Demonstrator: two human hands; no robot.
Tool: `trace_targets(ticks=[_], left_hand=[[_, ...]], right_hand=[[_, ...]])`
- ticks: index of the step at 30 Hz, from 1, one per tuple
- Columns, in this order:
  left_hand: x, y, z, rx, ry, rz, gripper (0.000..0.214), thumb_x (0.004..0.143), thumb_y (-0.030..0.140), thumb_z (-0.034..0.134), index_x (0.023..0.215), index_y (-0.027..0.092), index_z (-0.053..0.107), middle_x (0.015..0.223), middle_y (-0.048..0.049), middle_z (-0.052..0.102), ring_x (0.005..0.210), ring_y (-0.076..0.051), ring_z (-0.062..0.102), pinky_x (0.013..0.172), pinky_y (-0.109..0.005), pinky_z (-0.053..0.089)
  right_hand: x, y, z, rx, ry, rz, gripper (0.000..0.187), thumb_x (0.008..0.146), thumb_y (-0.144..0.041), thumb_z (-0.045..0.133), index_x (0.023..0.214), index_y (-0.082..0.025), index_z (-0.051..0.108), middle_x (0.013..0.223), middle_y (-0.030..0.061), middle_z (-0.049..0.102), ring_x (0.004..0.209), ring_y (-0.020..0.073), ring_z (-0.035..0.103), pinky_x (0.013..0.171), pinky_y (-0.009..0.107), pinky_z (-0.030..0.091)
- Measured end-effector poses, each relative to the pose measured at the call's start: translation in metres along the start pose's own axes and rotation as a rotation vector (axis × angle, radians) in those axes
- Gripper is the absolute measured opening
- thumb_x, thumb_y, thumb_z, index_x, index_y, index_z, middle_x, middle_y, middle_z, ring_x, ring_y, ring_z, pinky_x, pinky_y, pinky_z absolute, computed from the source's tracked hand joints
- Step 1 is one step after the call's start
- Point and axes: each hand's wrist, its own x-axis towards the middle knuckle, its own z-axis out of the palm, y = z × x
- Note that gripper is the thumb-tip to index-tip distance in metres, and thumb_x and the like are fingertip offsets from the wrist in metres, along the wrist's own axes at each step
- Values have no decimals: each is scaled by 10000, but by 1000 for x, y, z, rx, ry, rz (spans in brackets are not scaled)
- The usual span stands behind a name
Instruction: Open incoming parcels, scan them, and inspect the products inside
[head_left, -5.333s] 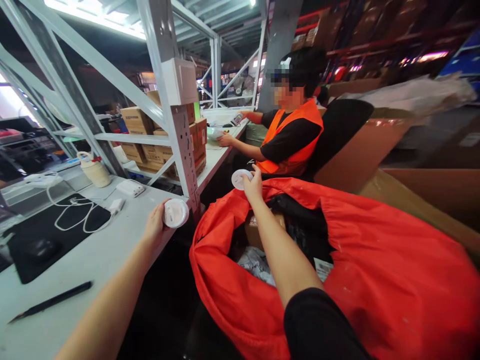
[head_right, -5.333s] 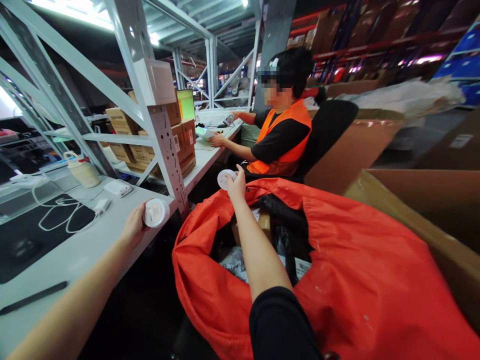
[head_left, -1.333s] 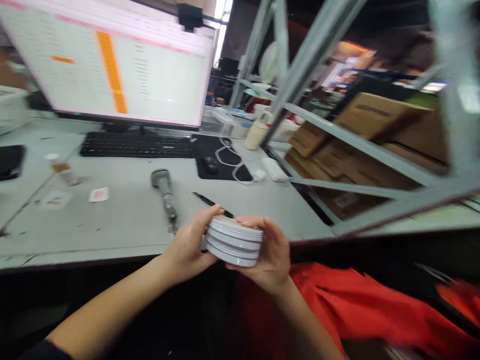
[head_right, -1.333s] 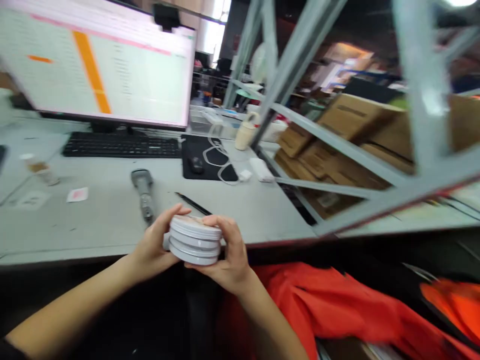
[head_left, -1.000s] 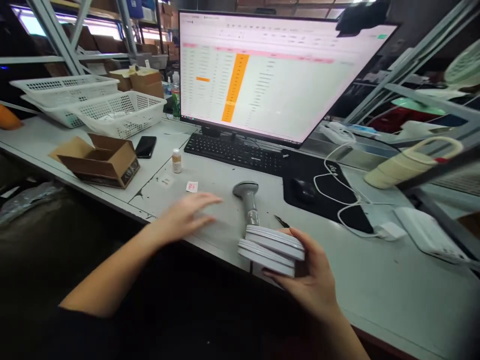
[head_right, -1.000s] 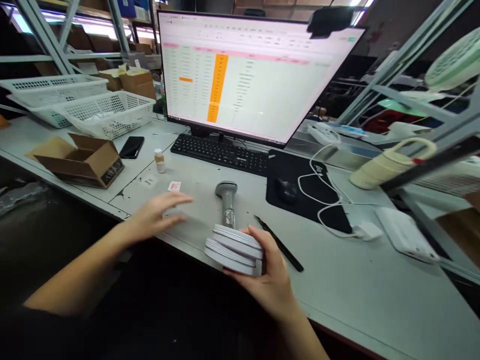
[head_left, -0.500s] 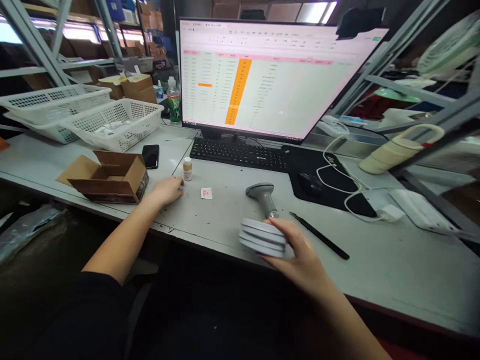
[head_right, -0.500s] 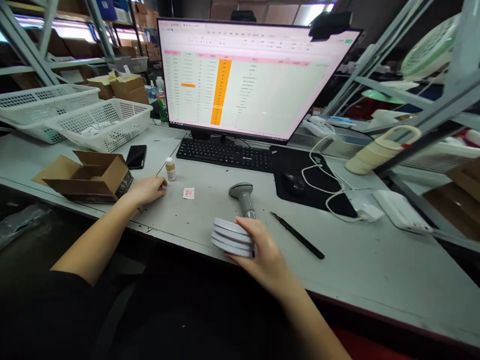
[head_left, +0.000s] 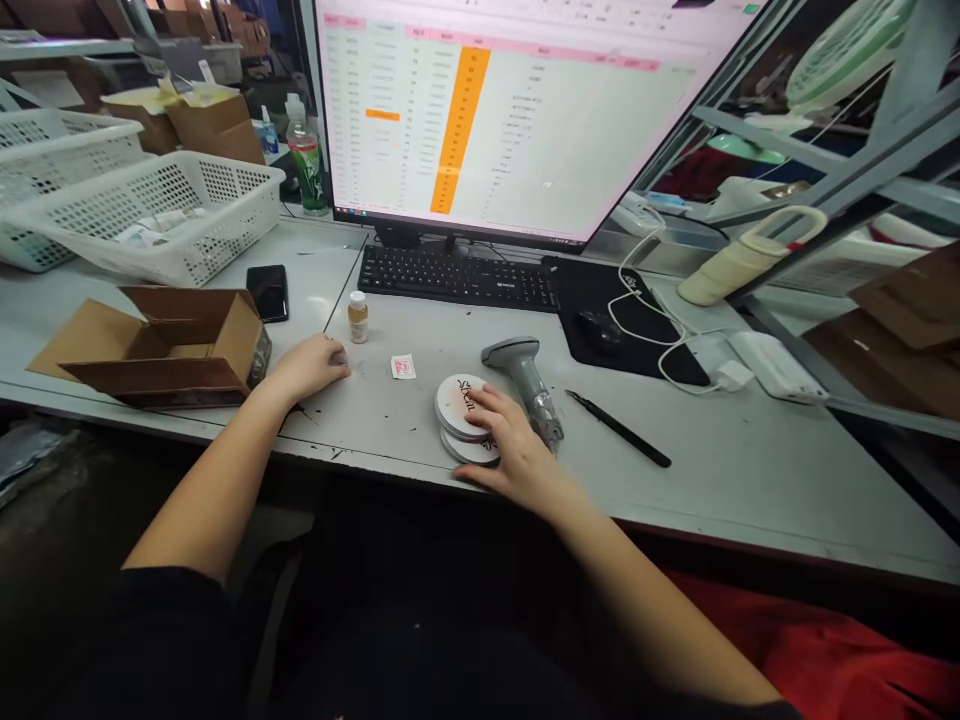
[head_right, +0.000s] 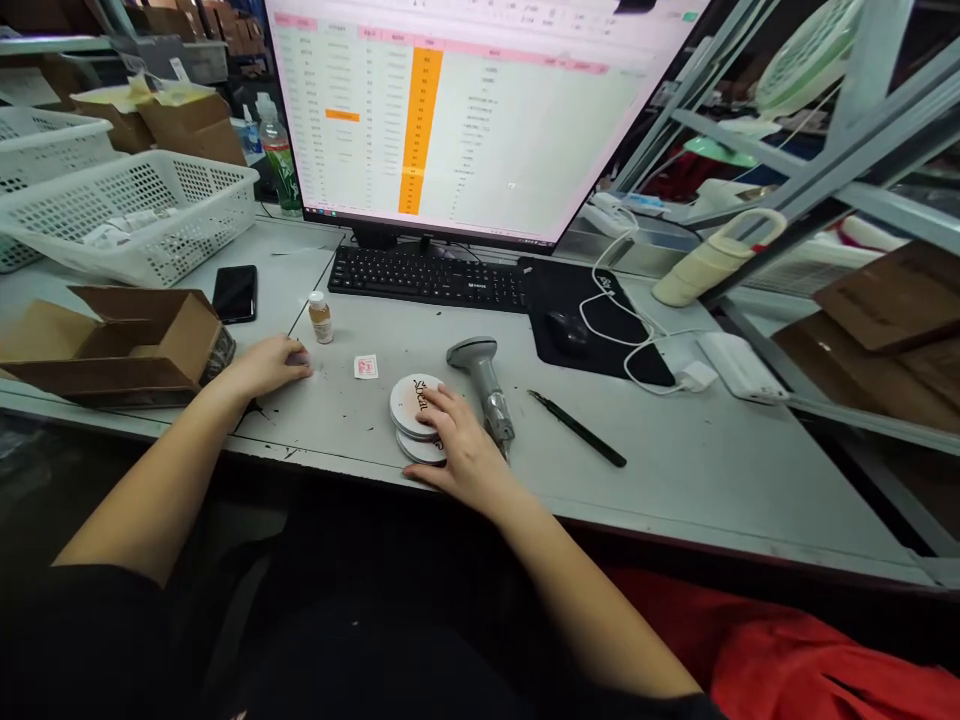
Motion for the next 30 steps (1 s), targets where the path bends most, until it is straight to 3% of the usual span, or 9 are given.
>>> trace_targets(ticks=[6,11,13,15,17,19,23,27,30], left_hand=[[-9,33,-11,-456,-89,258,343,912,486,501,904,206,699,1078,-67,705,1039,-240,636,934,-360,481],[14,77,4,-183,-65,268,205,874,324,581,852,186,730,1274,-95,630,1177,-273,586,1021,-369,444],[24,85,12,-124,-95,241,113,809,243,632,819,178,724,1134,-107,666,1090,-286,616,968,-376,464],[30,88,17,-127,-117,222,77,756,193,657,801,181,718,992,-95,682,984,-280,634,898,-372,479],[32,88,20,-162,-137,213,137,730,169,661,848,195,726,892,-66,679,894,-259,631,839,-360,480],[31,87,20,-233,-130,206,327,720,151,658,1032,223,726,881,-40,675,864,-238,620,826,-352,474],[19,90,16,-468,-124,180,532,781,273,669,1307,207,620,951,-54,689,850,-210,629,821,-345,495],[-3,108,15,-898,-226,200,424,815,528,661,952,129,709,922,-109,701,796,-185,632,789,-332,519],[-22,129,22,-1319,-333,152,385,672,469,846,818,136,717,1002,-101,701,867,-174,635,829,-296,498]], right_hand=[[-2,-3,-1,84,44,205,415,816,-439,782,1006,-236,475,1560,215,389,1458,384,387,1106,619,445],[-5,-9,0,98,127,271,318,853,-332,731,912,-248,429,1360,183,571,1290,336,564,1001,559,530],[-8,-12,1,92,157,264,295,856,-316,720,999,-238,474,1387,192,544,1305,341,549,1017,570,521],[-11,-15,4,87,125,271,479,836,-324,749,1224,-231,483,1502,206,445,1377,362,485,1067,594,488],[-13,-18,7,68,60,287,721,807,-329,790,1413,-255,407,1591,204,330,1430,385,422,1098,608,465],[-13,-18,11,41,23,293,757,809,-311,792,1455,-279,398,1607,196,301,1430,397,418,1087,602,481],[-12,-19,15,17,63,270,653,847,-268,734,1431,-276,441,1570,194,351,1380,390,473,1051,591,513],[-14,-19,14,8,114,231,650,841,-237,722,1429,-274,448,1544,185,377,1371,383,476,1061,588,508],[-11,-17,9,-20,174,152,670,841,-215,708,1447,-304,434,1534,174,373,1364,386,474,1054,598,509]])
